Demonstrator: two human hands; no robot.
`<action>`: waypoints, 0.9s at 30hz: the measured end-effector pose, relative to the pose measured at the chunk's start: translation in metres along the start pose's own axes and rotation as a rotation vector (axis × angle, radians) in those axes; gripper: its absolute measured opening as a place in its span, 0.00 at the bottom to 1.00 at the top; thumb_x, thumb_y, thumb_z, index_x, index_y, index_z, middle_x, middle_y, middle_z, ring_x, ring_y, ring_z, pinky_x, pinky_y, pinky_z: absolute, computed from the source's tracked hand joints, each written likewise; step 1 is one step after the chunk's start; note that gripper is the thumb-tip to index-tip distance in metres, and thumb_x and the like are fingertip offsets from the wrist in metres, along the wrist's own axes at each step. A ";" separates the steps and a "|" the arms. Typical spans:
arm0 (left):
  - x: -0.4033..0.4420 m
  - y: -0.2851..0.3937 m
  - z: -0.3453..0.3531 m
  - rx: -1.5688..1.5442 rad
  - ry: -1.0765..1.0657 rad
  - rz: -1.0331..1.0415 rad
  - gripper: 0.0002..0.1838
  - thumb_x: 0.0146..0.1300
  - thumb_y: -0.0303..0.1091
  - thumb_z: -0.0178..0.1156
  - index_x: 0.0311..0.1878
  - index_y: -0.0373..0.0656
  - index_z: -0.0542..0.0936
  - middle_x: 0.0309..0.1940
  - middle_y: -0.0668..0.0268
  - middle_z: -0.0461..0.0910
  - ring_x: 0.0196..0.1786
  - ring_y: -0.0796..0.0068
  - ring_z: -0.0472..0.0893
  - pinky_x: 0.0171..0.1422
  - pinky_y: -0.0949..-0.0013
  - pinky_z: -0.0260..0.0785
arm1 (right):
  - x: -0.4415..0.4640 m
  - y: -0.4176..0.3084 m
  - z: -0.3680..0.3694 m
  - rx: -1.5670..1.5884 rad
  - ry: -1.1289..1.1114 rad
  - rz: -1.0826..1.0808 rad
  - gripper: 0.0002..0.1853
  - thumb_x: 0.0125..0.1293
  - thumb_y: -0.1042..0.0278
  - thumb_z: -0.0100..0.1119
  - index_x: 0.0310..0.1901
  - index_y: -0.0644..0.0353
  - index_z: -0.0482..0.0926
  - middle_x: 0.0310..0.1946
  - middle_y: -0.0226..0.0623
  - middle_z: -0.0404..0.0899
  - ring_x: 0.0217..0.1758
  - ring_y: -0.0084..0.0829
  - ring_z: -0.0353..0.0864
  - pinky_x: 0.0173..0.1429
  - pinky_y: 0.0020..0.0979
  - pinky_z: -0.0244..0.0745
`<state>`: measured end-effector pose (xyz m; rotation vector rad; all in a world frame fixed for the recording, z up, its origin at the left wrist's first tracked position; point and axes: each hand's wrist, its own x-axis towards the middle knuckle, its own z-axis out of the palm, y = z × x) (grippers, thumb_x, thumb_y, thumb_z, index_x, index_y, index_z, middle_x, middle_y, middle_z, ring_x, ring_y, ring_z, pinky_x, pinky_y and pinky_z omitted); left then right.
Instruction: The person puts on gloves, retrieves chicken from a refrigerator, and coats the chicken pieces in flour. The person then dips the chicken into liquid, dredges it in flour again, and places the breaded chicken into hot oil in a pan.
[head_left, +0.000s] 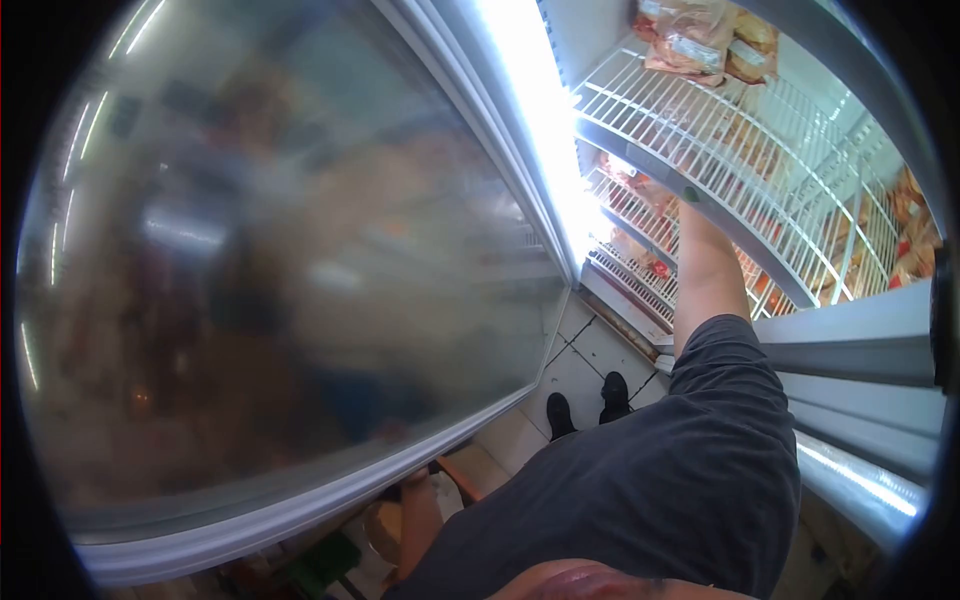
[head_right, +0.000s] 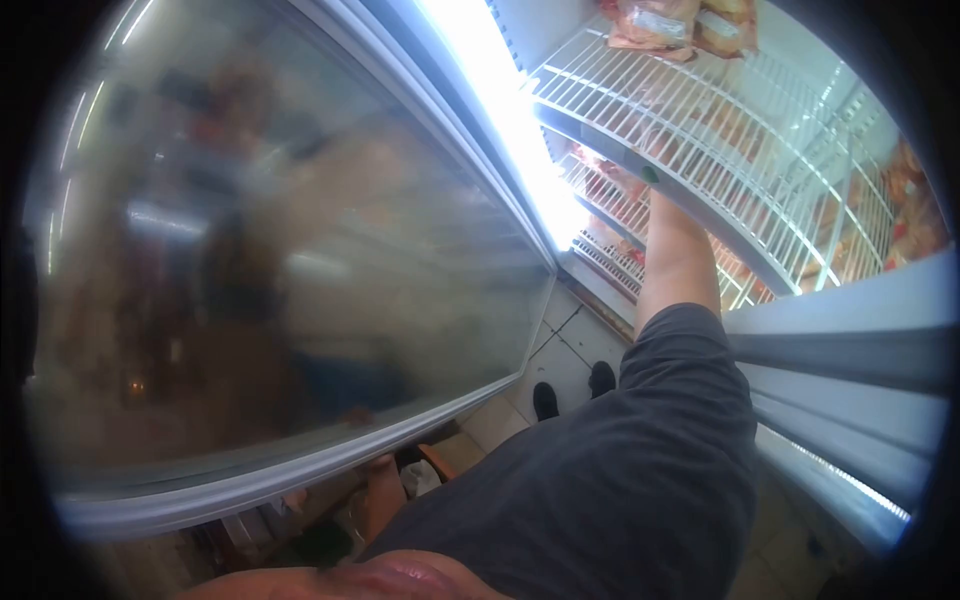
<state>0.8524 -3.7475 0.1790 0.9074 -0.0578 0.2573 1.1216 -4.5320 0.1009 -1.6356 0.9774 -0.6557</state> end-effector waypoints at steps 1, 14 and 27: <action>-0.008 -0.006 0.002 -0.241 -0.108 -0.041 0.29 0.53 0.39 0.71 0.59 0.48 0.76 0.51 0.62 0.76 0.56 0.64 0.75 0.67 0.57 0.68 | 0.002 0.002 0.004 0.044 -0.007 0.017 0.28 0.75 0.45 0.50 0.66 0.58 0.76 0.65 0.46 0.78 0.69 0.44 0.76 0.74 0.42 0.68; -0.059 -0.023 0.118 0.425 -0.438 0.490 0.23 0.63 0.38 0.69 0.59 0.46 0.76 0.51 0.63 0.75 0.56 0.66 0.74 0.65 0.57 0.69 | -0.054 -0.019 0.043 0.828 -0.030 0.169 0.25 0.77 0.51 0.50 0.67 0.59 0.74 0.63 0.44 0.78 0.67 0.42 0.76 0.74 0.44 0.68; -0.075 -0.043 0.048 1.114 -0.235 1.033 0.27 0.76 0.49 0.47 0.61 0.34 0.77 0.58 0.46 0.81 0.54 0.50 0.84 0.60 0.47 0.76 | -0.215 -0.044 -0.030 1.338 -0.312 0.240 0.22 0.79 0.57 0.50 0.68 0.60 0.71 0.62 0.42 0.77 0.66 0.41 0.76 0.74 0.45 0.69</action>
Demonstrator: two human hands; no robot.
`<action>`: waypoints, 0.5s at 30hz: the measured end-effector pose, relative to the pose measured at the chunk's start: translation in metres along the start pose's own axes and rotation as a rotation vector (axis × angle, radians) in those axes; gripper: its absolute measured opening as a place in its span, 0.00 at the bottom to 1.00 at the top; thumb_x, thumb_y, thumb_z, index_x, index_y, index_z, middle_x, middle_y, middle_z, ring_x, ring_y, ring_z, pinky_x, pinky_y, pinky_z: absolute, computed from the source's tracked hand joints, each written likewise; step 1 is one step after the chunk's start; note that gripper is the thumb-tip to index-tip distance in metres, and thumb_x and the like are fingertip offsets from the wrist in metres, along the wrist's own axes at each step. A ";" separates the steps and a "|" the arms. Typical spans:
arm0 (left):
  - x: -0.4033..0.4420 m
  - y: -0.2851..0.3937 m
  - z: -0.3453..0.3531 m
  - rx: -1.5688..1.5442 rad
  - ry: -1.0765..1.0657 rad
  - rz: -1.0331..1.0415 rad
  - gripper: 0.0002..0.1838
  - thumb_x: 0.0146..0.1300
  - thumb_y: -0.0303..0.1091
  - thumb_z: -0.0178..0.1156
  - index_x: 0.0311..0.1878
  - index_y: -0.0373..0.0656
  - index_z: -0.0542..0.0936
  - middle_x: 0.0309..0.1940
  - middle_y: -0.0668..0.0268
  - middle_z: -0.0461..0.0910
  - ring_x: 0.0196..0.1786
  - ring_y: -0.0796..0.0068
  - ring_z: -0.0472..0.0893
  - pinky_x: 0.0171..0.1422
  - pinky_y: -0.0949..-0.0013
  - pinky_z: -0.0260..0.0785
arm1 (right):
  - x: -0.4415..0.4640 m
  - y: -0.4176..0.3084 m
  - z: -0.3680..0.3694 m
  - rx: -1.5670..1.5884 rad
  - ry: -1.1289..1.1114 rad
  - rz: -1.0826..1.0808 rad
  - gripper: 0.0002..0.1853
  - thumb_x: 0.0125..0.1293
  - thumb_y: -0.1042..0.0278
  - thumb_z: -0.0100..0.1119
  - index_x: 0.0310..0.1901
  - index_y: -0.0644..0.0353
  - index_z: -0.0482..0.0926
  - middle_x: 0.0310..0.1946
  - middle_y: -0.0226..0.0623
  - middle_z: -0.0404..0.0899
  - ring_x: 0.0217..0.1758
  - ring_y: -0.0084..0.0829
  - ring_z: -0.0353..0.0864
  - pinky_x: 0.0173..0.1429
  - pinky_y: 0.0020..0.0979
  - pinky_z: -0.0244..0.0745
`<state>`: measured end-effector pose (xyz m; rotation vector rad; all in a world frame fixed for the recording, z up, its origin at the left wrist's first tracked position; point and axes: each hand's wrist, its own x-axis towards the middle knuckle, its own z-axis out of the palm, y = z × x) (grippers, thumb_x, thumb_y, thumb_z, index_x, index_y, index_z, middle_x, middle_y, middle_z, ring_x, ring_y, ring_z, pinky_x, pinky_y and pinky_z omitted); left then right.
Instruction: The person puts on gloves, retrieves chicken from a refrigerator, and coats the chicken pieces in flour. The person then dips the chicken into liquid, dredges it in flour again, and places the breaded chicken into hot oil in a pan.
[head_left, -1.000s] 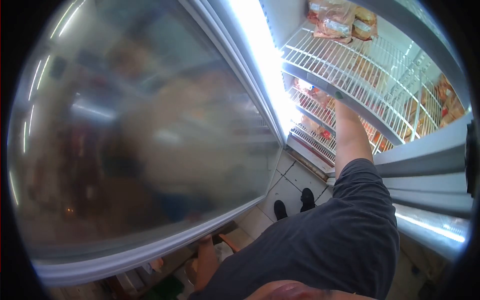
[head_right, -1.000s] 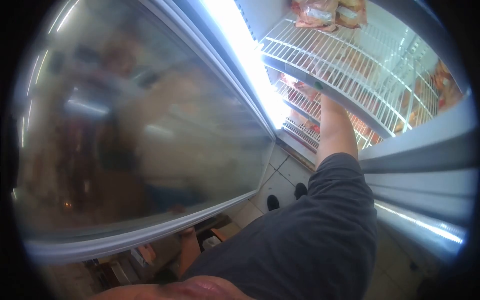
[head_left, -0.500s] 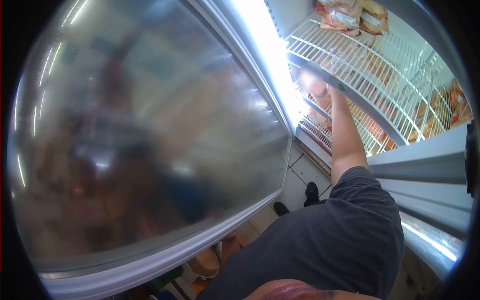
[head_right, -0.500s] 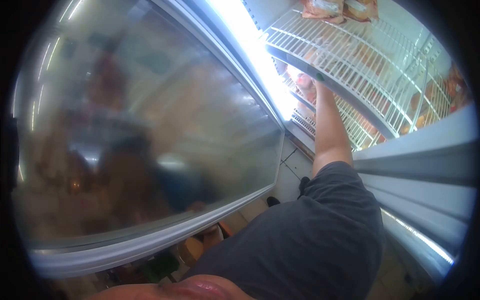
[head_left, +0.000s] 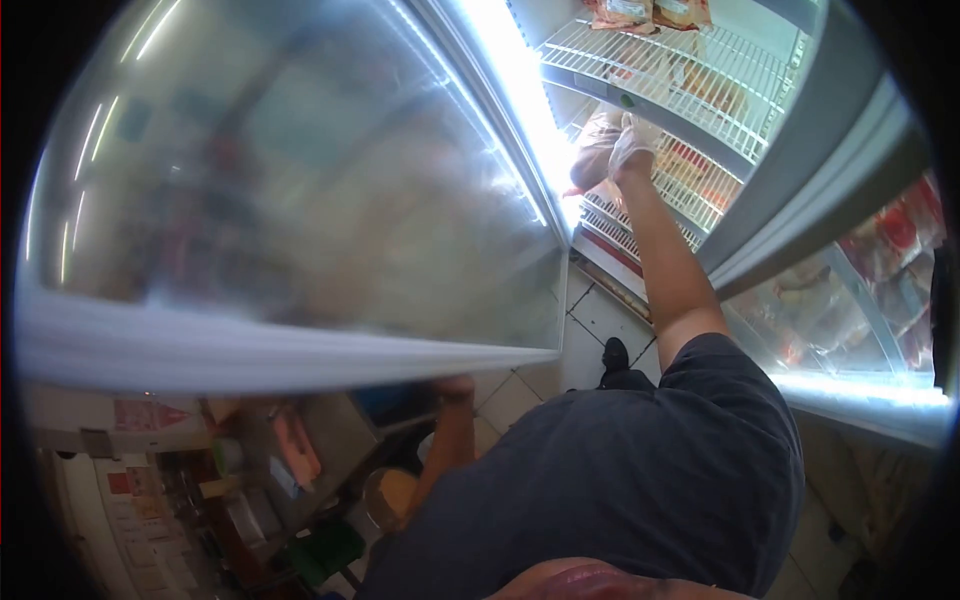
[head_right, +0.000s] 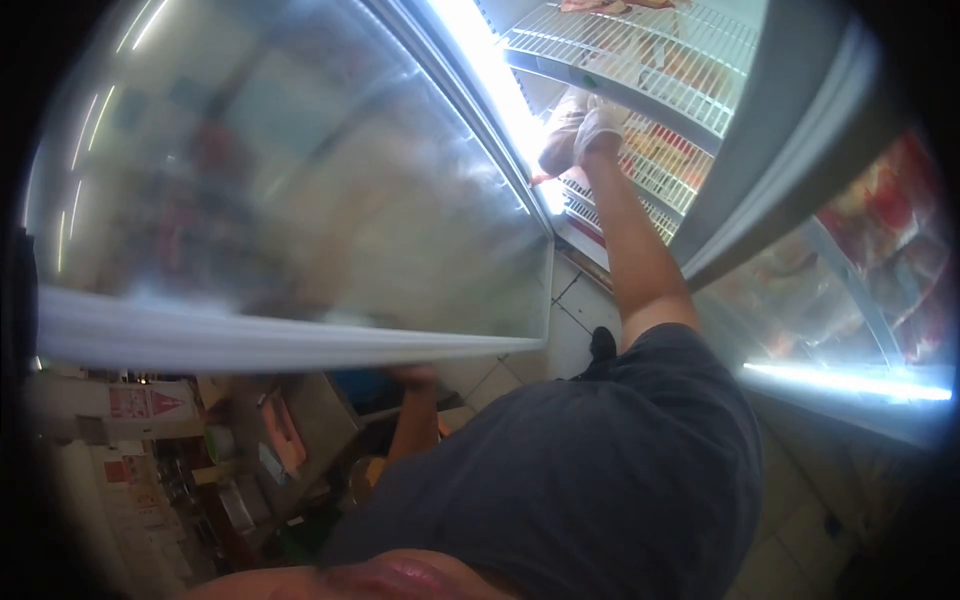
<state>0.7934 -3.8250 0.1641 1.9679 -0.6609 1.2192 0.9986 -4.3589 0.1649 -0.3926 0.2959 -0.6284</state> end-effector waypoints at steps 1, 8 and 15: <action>0.017 0.017 -0.001 -0.007 -0.050 -0.044 0.26 0.76 0.48 0.47 0.57 0.32 0.78 0.53 0.46 0.82 0.53 0.51 0.84 0.59 0.49 0.75 | -0.016 -0.002 -0.003 0.014 -0.031 0.021 0.22 0.80 0.57 0.50 0.68 0.60 0.71 0.62 0.42 0.77 0.66 0.40 0.76 0.74 0.45 0.69; 0.031 0.065 -0.002 -0.629 -0.273 -0.446 0.33 0.80 0.57 0.36 0.55 0.31 0.74 0.50 0.53 0.78 0.53 0.57 0.78 0.61 0.56 0.70 | -0.182 -0.026 -0.021 -0.031 -0.165 -0.100 0.20 0.79 0.58 0.52 0.64 0.61 0.72 0.56 0.43 0.79 0.59 0.41 0.80 0.65 0.44 0.77; 0.052 0.156 -0.003 -0.707 -0.534 -0.390 0.35 0.81 0.57 0.39 0.69 0.31 0.66 0.64 0.52 0.72 0.69 0.62 0.70 0.75 0.59 0.57 | -0.381 -0.098 -0.100 -0.603 -0.013 -0.080 0.20 0.77 0.57 0.58 0.64 0.58 0.76 0.46 0.33 0.82 0.45 0.27 0.82 0.50 0.30 0.80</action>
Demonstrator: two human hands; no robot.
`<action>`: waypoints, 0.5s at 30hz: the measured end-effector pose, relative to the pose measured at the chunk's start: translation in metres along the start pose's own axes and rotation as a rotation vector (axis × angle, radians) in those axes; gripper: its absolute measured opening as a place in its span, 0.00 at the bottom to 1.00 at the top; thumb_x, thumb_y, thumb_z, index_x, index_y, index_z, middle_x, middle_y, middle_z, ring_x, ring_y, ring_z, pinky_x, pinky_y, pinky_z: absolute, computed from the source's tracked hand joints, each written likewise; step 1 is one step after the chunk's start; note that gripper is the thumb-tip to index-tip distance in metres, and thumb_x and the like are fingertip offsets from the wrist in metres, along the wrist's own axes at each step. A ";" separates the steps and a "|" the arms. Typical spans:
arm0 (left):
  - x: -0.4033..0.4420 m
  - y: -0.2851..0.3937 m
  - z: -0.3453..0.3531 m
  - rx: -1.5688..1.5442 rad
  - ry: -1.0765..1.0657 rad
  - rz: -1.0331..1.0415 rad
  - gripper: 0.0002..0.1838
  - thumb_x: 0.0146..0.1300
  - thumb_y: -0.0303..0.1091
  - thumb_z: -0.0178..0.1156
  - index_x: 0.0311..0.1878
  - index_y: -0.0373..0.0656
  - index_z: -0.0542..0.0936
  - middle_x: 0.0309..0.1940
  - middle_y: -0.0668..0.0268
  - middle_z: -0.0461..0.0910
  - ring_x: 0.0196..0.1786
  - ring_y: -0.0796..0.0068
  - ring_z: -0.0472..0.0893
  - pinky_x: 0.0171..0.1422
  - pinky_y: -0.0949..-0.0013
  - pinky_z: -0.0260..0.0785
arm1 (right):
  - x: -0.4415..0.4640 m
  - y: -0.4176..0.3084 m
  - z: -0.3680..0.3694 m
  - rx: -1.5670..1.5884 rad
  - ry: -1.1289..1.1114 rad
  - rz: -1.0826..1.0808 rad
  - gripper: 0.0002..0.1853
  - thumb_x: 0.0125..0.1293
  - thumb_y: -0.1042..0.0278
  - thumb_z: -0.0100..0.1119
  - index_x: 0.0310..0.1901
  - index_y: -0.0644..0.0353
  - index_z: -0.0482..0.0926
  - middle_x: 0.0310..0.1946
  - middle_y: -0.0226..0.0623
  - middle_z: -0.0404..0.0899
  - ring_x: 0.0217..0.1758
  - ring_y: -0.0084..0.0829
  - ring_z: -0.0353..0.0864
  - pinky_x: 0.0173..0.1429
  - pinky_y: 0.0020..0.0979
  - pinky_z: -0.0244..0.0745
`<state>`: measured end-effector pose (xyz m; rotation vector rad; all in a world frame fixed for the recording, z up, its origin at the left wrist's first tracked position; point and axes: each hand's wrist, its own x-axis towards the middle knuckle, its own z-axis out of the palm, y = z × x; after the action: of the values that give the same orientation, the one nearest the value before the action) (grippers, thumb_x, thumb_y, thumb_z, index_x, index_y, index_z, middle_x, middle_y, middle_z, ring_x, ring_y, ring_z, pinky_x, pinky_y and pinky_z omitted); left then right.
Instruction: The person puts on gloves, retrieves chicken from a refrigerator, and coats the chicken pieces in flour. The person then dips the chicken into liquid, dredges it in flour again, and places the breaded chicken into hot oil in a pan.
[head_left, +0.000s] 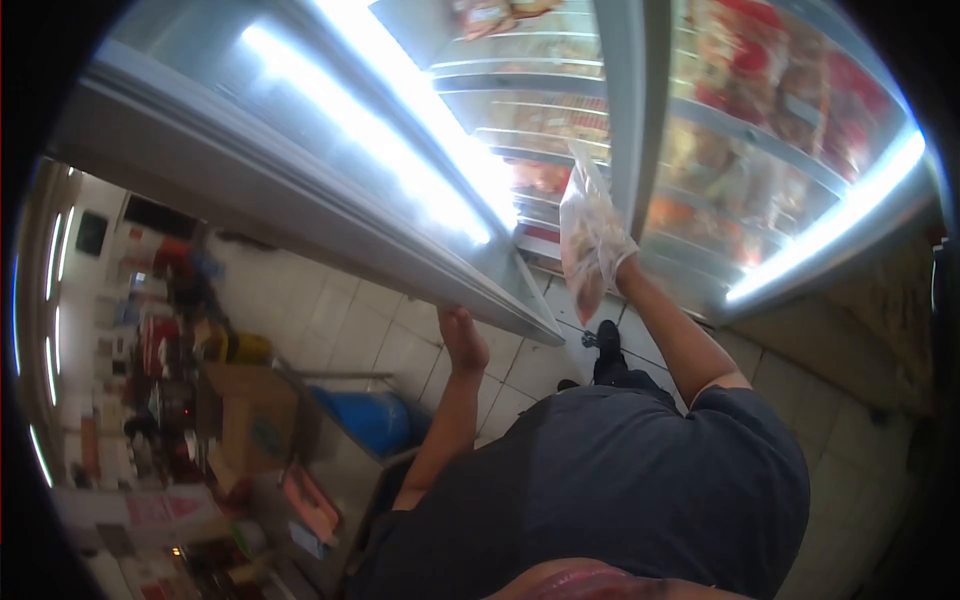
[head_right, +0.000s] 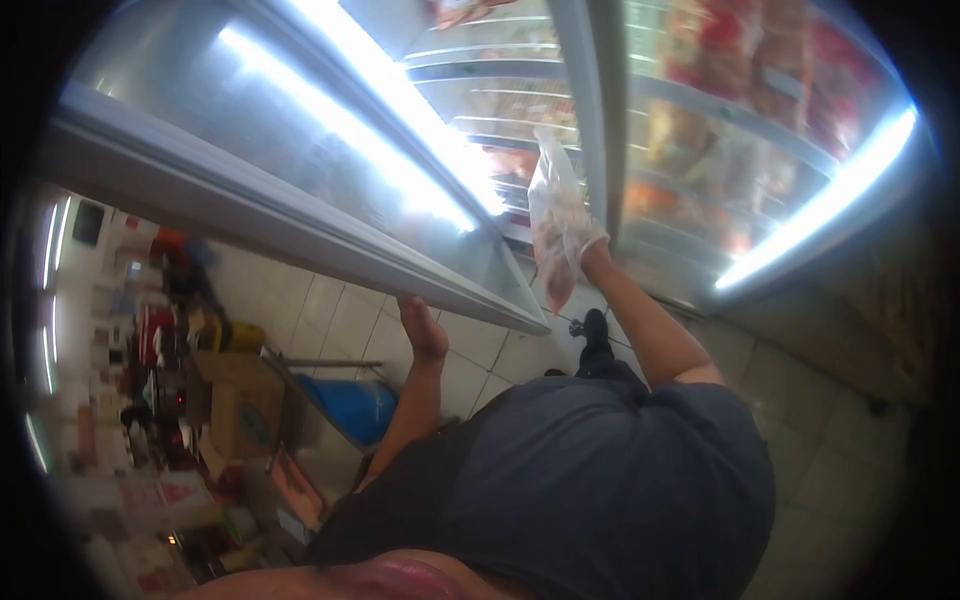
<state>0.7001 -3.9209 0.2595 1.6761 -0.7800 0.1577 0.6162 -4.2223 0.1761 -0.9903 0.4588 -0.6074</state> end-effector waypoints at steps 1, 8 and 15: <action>0.004 0.009 0.010 -0.010 -0.049 -0.027 0.34 0.81 0.56 0.41 0.69 0.32 0.66 0.63 0.53 0.72 0.67 0.62 0.71 0.74 0.60 0.58 | -0.019 -0.010 -0.023 -0.001 0.037 -0.012 0.20 0.77 0.57 0.58 0.64 0.58 0.76 0.46 0.33 0.82 0.45 0.27 0.82 0.50 0.30 0.80; 0.025 0.041 0.087 -0.020 -0.296 -0.055 0.27 0.79 0.50 0.54 0.66 0.35 0.68 0.56 0.58 0.76 0.59 0.65 0.74 0.67 0.62 0.64 | -0.232 -0.061 -0.198 -1.531 0.000 -0.548 0.29 0.68 0.61 0.57 0.70 0.54 0.73 0.47 0.45 0.86 0.44 0.47 0.86 0.49 0.45 0.81; -0.013 -0.013 0.199 0.141 -0.186 -0.167 0.34 0.76 0.45 0.59 0.76 0.34 0.63 0.73 0.46 0.65 0.70 0.56 0.71 0.75 0.57 0.64 | -0.492 -0.090 -0.357 -1.492 0.700 -0.154 0.22 0.68 0.57 0.61 0.61 0.55 0.77 0.53 0.41 0.81 0.57 0.42 0.79 0.63 0.40 0.74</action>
<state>0.6374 -4.0966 0.1883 1.9010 -0.7767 -0.0631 0.0069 -4.1586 0.1260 -2.2292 1.5902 -0.7161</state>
